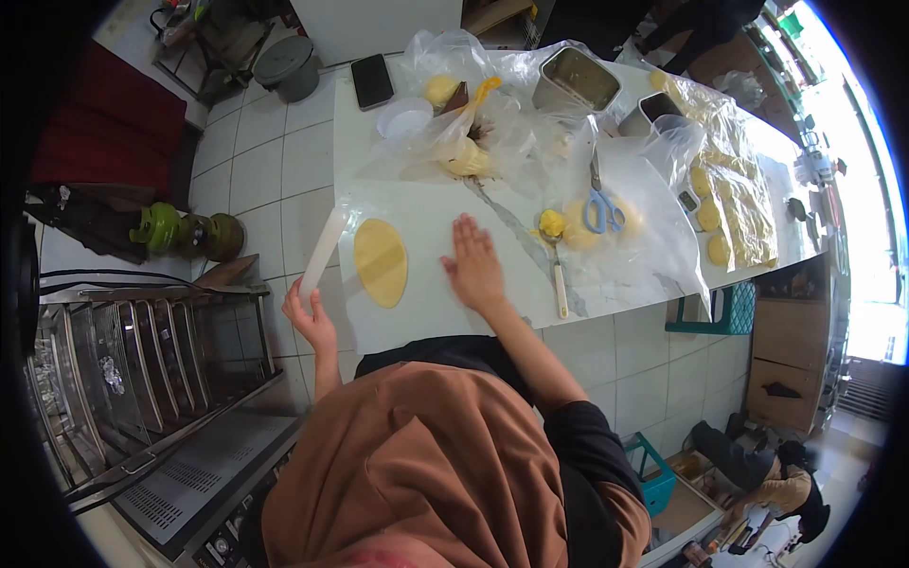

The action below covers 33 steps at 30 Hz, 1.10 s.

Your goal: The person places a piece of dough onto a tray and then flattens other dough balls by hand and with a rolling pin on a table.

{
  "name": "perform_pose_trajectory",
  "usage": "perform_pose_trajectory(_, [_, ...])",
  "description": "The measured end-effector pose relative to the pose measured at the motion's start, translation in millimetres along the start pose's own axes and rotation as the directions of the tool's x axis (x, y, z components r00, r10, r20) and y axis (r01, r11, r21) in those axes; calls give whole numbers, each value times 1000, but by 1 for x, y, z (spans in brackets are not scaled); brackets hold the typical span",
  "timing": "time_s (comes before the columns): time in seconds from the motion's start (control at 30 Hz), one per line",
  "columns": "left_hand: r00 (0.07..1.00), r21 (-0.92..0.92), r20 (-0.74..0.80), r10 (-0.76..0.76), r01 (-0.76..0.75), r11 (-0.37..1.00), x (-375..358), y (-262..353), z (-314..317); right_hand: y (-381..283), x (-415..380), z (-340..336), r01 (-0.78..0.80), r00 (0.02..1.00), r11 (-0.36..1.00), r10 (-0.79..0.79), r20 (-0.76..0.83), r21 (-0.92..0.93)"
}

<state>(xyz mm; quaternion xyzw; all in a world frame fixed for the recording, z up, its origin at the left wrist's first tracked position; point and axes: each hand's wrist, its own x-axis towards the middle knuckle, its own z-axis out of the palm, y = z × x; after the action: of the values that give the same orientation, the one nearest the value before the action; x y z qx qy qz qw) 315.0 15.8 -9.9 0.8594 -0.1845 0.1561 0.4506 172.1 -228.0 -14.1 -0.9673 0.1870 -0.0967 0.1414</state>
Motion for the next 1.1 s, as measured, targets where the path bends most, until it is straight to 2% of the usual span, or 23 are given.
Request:
perform_pose_trajectory(0.03, [1000,-6,3,-16,16,1000,-3,0,1,-6,-3,2,-4,1000,1000,4,5,-24])
perform_pose_trajectory(0.07, [1000,-8,10,-26,26,1000,-5,0,0,-10,-16,-1,88,994,996,-90,57,31])
perform_pose_trajectory(0.17, [1000,-24,4,-22,22,999,-3,-4,0,9,-54,-19,215,941,970,-237,240,115])
perform_pose_trajectory(0.2, [1000,-31,3,-24,24,999,-4,-4,1,24,-53,-20,201,939,977,-211,270,65])
perform_pose_trajectory(0.33, [997,-73,12,-70,71,995,-6,-3,5,27,-8,-21,-36,999,998,38,33,-55])
perform_pose_trajectory(0.43, [996,-103,46,-72,76,992,-2,5,12,0,-20,0,126,990,984,-133,48,124])
perform_pose_trajectory(0.53, [998,-131,65,-23,31,991,6,9,17,9,-57,-29,211,964,919,-253,87,332])
perform_pose_trajectory(0.6, [994,-152,109,-15,31,988,6,7,17,50,-79,-48,20,999,849,-41,29,528])
perform_pose_trajectory(0.63, [993,-151,114,-23,40,988,3,6,17,56,-85,-63,-333,899,800,429,-88,500])
perform_pose_trajectory(0.67, [992,-149,120,-29,47,988,1,5,18,82,-91,-68,-434,721,750,622,-307,499])
perform_pose_trajectory(0.7, [992,-148,124,-33,51,988,0,5,19,120,-109,-66,-536,448,580,811,-376,613])
perform_pose_trajectory(0.73, [991,-159,130,-44,65,985,-3,4,21,133,-117,-89,-367,243,307,943,-228,878])
perform_pose_trajectory(0.8, [988,-182,139,-65,90,979,-7,2,26,179,-140,-82,-525,-100,82,982,-158,847])
perform_pose_trajectory(0.87, [986,-184,147,-81,108,977,-4,5,34,211,-147,-54,-447,-47,248,953,-299,859])
perform_pose_trajectory(0.93, [985,-193,154,-72,101,976,-1,10,40,224,-137,-66,-403,116,269,963,-242,875])
perform_pose_trajectory(1.0, [986,-203,166,-25,59,977,10,18,43,214,-106,-113,-424,370,130,928,41,896])
perform_pose_trajectory(1.07, [989,-216,145,-10,42,975,16,21,44,243,-87,-119,-79,458,-56,885,86,995])
perform_pose_trajectory(1.1, [991,-222,133,-4,33,975,17,21,44,258,-81,-121,94,507,-162,857,93,982])
